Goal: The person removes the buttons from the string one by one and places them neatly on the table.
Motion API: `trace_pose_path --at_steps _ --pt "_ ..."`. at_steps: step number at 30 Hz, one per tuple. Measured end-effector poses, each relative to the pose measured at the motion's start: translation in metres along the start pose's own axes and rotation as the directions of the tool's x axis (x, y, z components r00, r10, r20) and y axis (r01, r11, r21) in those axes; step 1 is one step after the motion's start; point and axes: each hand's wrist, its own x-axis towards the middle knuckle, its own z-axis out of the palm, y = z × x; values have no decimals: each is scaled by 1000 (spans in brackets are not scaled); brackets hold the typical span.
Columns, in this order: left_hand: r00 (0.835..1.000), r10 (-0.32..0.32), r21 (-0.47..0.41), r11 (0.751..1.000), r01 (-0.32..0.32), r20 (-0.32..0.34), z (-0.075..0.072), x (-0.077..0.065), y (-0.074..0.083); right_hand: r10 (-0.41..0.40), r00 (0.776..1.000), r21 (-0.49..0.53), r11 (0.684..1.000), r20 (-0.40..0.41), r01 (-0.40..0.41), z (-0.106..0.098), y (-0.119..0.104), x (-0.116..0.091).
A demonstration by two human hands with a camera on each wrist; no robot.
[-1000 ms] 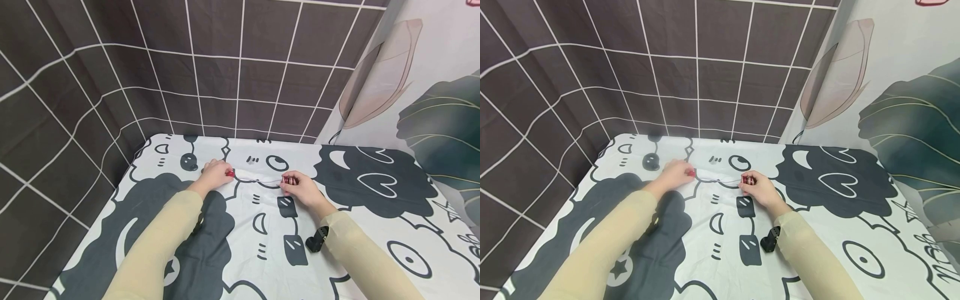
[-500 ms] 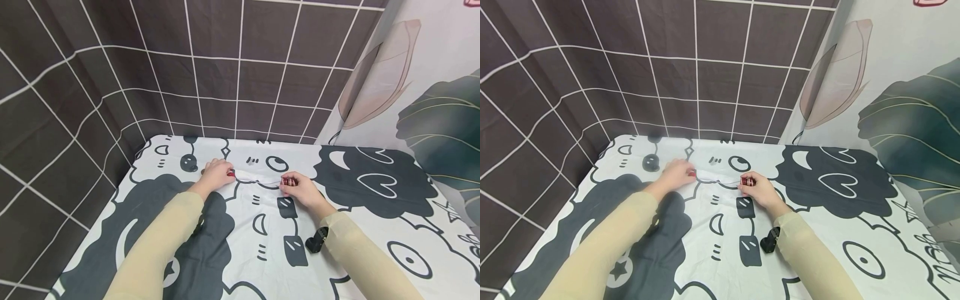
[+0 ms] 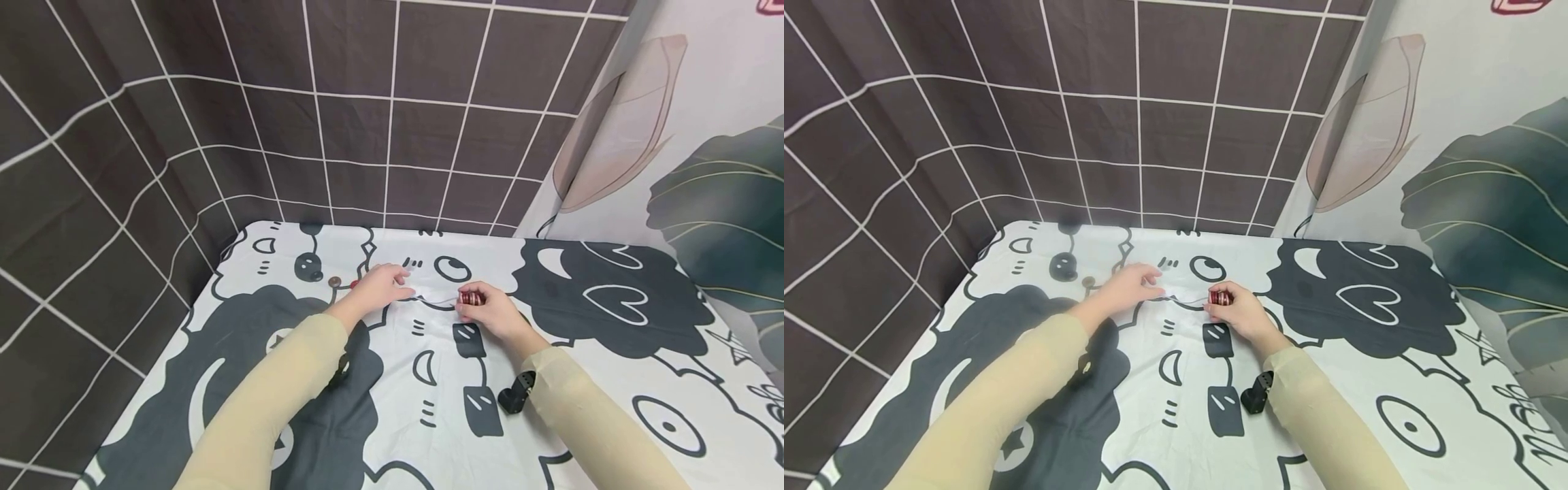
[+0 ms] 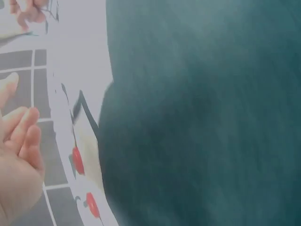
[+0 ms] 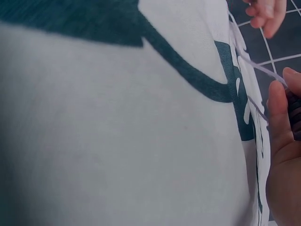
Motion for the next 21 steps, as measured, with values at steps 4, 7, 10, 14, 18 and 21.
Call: trace_pose_path --at_steps 4,7,10,14,18,21 --pt "1000 -19 -188 982 23 21 4 0 9 -6 1000 -20 1000 0 6 0 1 -1" --pt "999 -36 -272 961 42 25 8 1 13 -15 1000 -36 999 -5 15 -1 0 -2" --pt "998 -39 -332 942 50 38 13 3 16 -24 1000 -53 998 -11 23 -1 0 -2" --pt "998 -27 -382 923 50 64 20 5 19 -39 999 -121 992 -29 35 -2 0 -2" --pt "997 -18 -402 914 45 71 27 7 21 -45 998 -191 981 -46 36 -2 -1 -2" --pt "997 -10 -423 905 42 77 31 7 24 -48 998 -210 977 -51 36 -3 -1 -2"
